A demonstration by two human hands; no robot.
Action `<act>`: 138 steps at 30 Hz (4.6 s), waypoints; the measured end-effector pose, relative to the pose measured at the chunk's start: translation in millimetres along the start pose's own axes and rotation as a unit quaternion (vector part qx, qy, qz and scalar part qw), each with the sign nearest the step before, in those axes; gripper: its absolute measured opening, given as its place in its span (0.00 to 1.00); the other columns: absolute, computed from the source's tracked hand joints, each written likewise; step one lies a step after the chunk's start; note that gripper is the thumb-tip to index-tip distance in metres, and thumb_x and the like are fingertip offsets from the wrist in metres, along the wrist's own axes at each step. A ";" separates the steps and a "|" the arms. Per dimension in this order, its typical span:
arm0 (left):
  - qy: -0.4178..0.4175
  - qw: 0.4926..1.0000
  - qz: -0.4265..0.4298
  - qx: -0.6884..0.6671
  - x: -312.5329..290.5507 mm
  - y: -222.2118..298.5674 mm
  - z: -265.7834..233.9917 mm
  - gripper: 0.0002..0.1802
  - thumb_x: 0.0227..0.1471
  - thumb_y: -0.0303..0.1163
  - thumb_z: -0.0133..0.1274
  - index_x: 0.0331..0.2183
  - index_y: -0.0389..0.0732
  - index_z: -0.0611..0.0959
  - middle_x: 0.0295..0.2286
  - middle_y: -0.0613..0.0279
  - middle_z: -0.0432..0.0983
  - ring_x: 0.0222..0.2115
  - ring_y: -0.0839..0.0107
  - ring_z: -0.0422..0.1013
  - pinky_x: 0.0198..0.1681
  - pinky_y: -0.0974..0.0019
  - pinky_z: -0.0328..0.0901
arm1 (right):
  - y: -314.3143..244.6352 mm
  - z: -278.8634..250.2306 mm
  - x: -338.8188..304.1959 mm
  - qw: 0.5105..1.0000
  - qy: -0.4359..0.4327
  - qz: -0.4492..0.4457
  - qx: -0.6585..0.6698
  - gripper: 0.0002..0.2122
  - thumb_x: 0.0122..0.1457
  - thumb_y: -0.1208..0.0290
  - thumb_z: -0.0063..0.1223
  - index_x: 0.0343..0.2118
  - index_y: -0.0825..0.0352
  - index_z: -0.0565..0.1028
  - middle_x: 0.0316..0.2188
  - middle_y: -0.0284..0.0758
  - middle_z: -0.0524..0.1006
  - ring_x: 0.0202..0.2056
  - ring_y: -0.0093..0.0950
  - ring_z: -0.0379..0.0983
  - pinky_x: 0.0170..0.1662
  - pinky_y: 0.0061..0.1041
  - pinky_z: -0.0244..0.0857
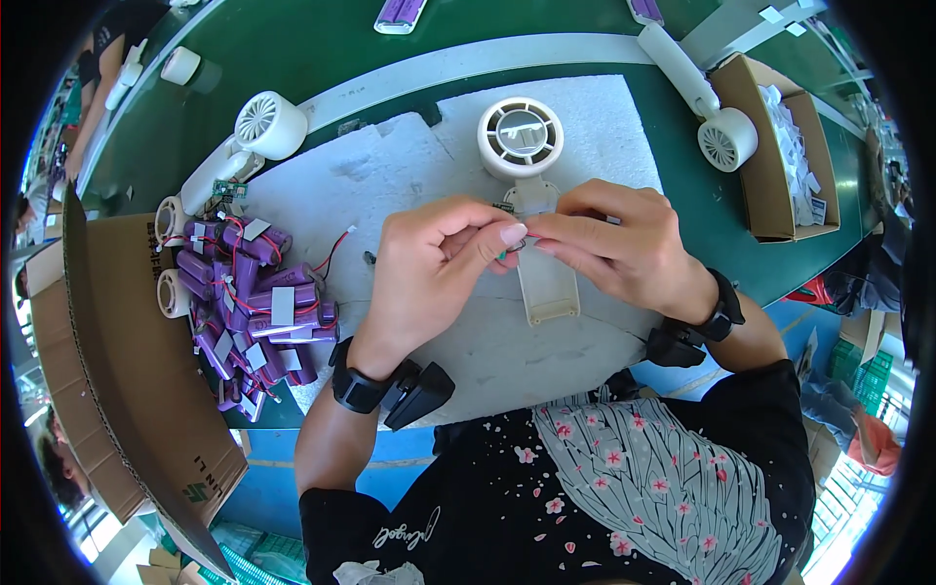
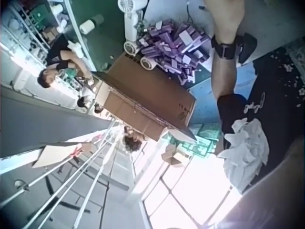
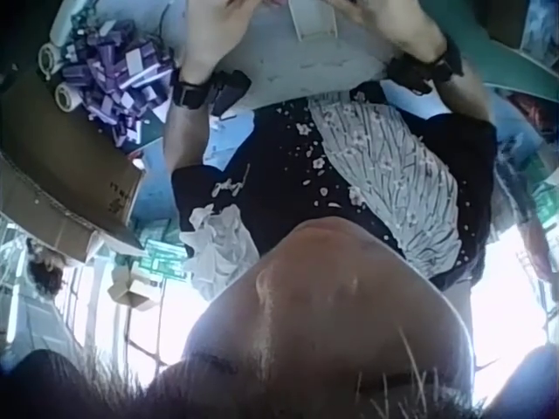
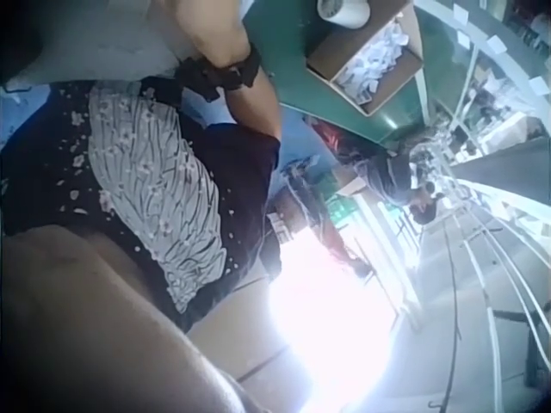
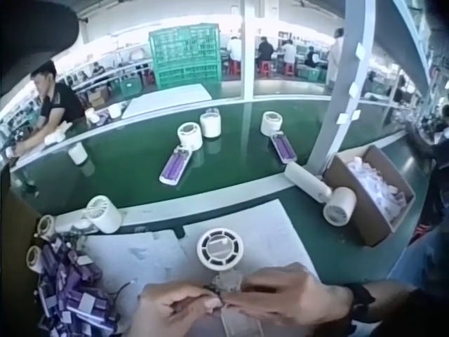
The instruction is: Assembling handheld portable fans by installing components like batteries and circuit boards into the housing.
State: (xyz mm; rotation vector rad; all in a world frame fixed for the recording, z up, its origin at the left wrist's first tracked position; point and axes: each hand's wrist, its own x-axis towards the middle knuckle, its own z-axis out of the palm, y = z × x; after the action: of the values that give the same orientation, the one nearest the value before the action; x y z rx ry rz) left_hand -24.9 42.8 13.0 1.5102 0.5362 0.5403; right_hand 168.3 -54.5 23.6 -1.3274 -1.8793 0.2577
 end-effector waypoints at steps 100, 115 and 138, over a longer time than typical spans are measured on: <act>-0.013 0.995 0.060 0.081 1.8 -4.9 3.7 0.23 0.45 0.12 0.55 0.46 0.34 0.79 0.39 0.59 0.78 0.37 0.74 0.75 0.42 0.69 0.70 | 0.7 1.2 -0.3 0.995 -0.003 0.086 0.047 0.14 0.49 0.78 0.63 0.40 0.66 0.77 0.34 0.35 0.73 0.24 0.26 0.73 0.25 0.21 0.67; 0.080 0.988 0.115 0.067 3.4 -20.8 8.9 0.20 0.42 0.17 0.60 0.42 0.37 0.82 0.32 0.58 0.81 0.29 0.72 0.79 0.31 0.73 0.72 | 0.7 6.5 2.1 0.997 0.028 0.065 -0.019 0.19 0.43 0.77 0.70 0.40 0.67 0.77 0.33 0.37 0.77 0.28 0.28 0.76 0.31 0.23 0.71; 0.101 0.978 0.132 0.122 3.7 -17.8 10.1 0.14 0.41 0.18 0.60 0.36 0.35 0.85 0.29 0.57 0.79 0.26 0.71 0.76 0.28 0.71 0.71 | -1.6 11.3 5.9 0.995 0.045 0.088 -0.015 0.18 0.42 0.78 0.68 0.40 0.65 0.80 0.33 0.36 0.78 0.29 0.27 0.77 0.30 0.21 0.71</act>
State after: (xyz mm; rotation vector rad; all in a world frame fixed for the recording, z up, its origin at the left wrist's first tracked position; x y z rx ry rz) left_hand -15.7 37.5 -4.8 1.7857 0.5783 0.8660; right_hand 158.5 -47.0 20.0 -1.5020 -1.6995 0.2555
